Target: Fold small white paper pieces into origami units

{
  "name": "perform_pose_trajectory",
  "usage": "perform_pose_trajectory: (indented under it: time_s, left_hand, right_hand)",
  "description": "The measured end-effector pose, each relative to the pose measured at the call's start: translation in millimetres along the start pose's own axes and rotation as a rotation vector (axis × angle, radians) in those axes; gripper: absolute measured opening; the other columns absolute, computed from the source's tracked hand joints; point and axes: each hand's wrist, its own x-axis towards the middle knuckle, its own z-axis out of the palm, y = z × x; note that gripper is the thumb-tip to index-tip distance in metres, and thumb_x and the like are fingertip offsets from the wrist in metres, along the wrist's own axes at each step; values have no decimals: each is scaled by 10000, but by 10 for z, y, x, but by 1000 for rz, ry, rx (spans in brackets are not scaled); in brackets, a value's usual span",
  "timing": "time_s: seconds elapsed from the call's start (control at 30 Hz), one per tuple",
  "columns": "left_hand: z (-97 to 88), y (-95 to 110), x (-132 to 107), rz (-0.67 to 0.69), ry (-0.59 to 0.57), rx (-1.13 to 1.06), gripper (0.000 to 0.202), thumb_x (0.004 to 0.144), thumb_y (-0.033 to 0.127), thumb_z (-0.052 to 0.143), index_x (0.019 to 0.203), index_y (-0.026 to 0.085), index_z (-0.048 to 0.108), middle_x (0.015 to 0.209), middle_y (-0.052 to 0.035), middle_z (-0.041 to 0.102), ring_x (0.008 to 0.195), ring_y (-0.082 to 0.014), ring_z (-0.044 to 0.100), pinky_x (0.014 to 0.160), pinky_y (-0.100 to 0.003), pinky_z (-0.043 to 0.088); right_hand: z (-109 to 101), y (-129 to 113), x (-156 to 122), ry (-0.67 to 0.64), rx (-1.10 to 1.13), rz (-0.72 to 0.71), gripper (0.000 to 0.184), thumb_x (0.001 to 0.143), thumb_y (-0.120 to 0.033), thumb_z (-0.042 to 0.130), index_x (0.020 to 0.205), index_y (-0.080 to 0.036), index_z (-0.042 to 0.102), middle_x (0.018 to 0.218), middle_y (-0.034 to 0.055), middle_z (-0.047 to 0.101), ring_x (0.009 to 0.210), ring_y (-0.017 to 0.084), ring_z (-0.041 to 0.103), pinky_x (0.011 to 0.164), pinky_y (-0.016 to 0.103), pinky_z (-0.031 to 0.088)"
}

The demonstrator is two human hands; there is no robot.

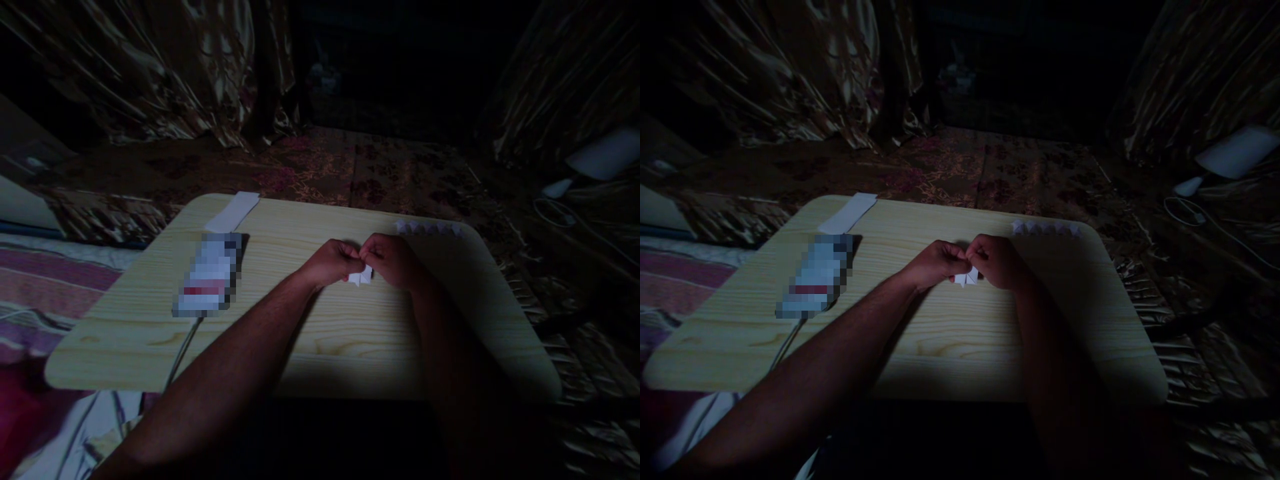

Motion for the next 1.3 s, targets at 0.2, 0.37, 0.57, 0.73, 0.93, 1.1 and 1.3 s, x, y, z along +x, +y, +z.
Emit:
perform_pose_trajectory:
  time_s: [0.2,0.37,0.57,0.73,0.93,1.1,1.3]
  left_hand:
    - [-1,-20,9,22,19,2,147,647,260,685,679,122,645,547,14,577,472,-73,495,472,-205,401]
    - [-7,-17,8,23,12,-2,153,642,256,695,676,118,640,552,9,584,480,-74,502,487,-208,409]
    - [18,38,-20,16,18,-85,184,656,282,712,694,122,629,582,-1,603,500,-80,525,491,-211,428]
    - [40,56,-33,34,14,-155,194,610,232,748,696,123,612,622,-9,624,515,-77,533,492,-209,433]
    - [51,16,7,61,97,-244,188,625,215,741,727,118,616,616,-8,627,528,-87,556,531,-221,453]
    - [60,33,10,54,148,-362,243,621,243,769,744,121,600,660,-13,640,543,-93,575,532,-221,457]
    - [66,46,0,39,195,-396,254,599,246,782,691,128,577,637,-11,640,534,-94,574,523,-215,429]
  right_hand:
    - [0,-7,-4,22,-19,13,73,785,-207,581,779,-183,650,669,-6,656,590,119,568,537,224,391]
    - [14,3,-6,31,2,21,76,794,-224,580,776,-186,643,663,-8,653,574,116,564,523,221,388]
    - [14,5,4,70,10,22,70,794,-223,577,780,-196,641,694,-4,671,616,130,596,565,235,424]
    - [23,-8,31,156,17,72,63,777,-225,589,785,-197,645,697,-2,672,623,132,604,564,235,435]
    - [7,-18,44,209,52,78,70,773,-235,599,781,-193,654,655,-8,652,581,123,577,544,234,426]
    - [3,-12,50,212,141,129,67,764,-242,606,795,-193,642,673,2,667,602,141,611,541,243,450]
    - [36,19,51,213,198,130,81,756,-249,612,820,-204,632,665,-1,663,593,149,614,523,247,453]
